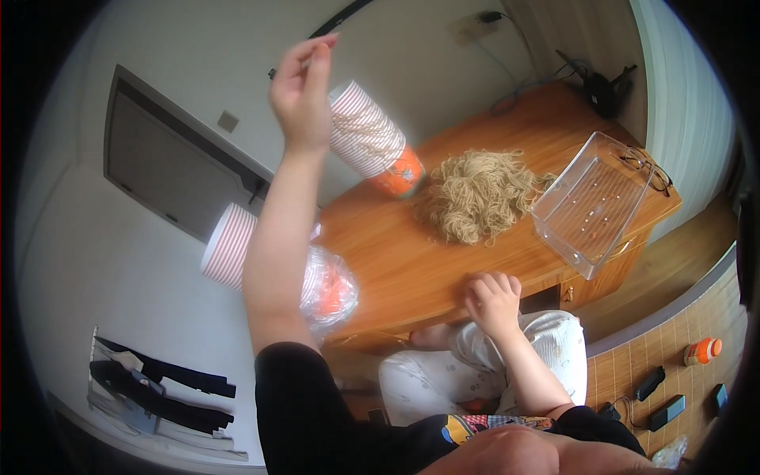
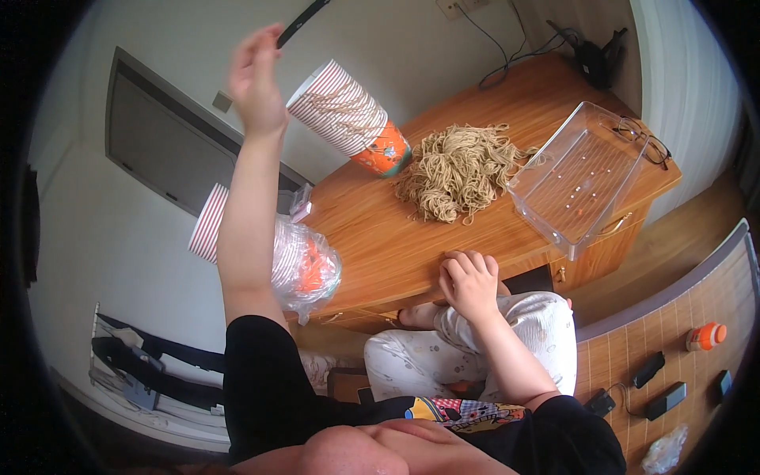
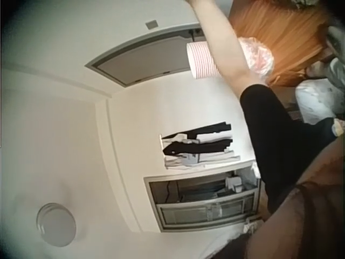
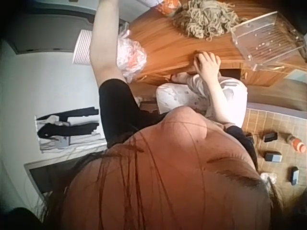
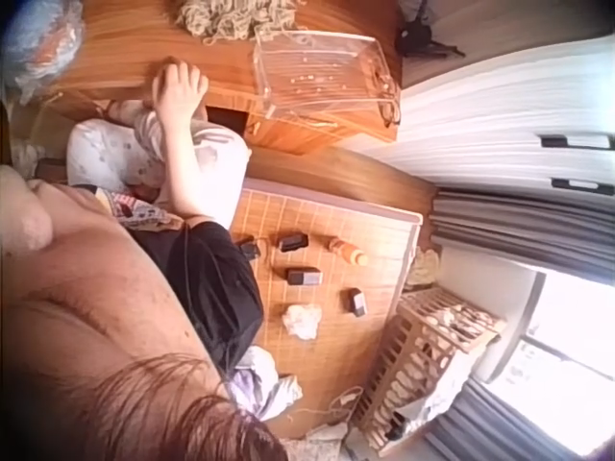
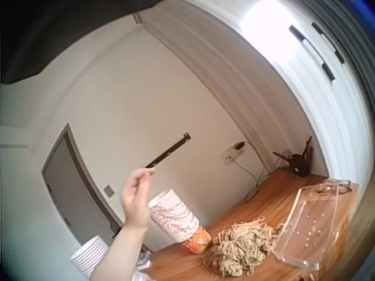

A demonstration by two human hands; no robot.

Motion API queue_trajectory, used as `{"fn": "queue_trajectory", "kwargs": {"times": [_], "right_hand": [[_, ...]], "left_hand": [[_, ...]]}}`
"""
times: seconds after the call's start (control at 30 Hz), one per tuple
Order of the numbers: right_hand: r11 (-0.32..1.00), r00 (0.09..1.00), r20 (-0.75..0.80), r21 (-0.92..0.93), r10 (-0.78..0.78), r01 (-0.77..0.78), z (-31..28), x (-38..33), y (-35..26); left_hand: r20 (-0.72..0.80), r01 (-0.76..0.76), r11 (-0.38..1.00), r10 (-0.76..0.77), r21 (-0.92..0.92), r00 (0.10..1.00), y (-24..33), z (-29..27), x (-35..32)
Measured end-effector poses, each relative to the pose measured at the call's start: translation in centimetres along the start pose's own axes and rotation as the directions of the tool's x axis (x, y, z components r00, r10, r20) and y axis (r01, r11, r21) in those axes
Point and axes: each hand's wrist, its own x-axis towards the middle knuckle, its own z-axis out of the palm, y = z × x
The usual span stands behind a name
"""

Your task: Attaching a string to a paper bucket for packaging and organization.

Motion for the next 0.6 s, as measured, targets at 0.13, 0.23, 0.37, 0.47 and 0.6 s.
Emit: {"fn": "queue_trajectory", "kwargs": {"times": [0.13, 0.23, 0.37, 0.47, 0.6], "right_hand": [[1.0, 0.999, -0.035, -0.006, -0.031, 0.03, 0.4, 0.1, -0.4], [0.999, 0.997, -0.075, -0.014, -0.035, 0.034, -0.6, 0.5, 0.0], [0.998, 0.995, -0.07, 0.002, -0.07, 0.07, 1.9, -0.1, -1.3], [0.997, 0.995, -0.075, -0.036, -0.068, 0.065, 1.2, 0.3, 0.1], [0.996, 0.994, -0.083, -0.053, -0.076, 0.072, 1.0, 0.1, -0.5]], "left_hand": [[0.223, -0.242, 0.851, 0.378, -0.467, 0.899, 13.3, 1.0, -0.9], [0.356, -0.084, 0.769, 0.386, -0.634, 0.851, 18.3, 0.9, -2.3], [0.25, -0.159, 0.752, 0.399, -0.639, 0.882, 19.4, 0.4, -3.1], [0.142, -0.22, 0.704, 0.417, -0.676, 0.898, 19.9, -0.1, -3.3], [0.034, -0.319, 0.685, 0.449, -0.655, 0.893, 23.2, -0.4, -5.0]]}}
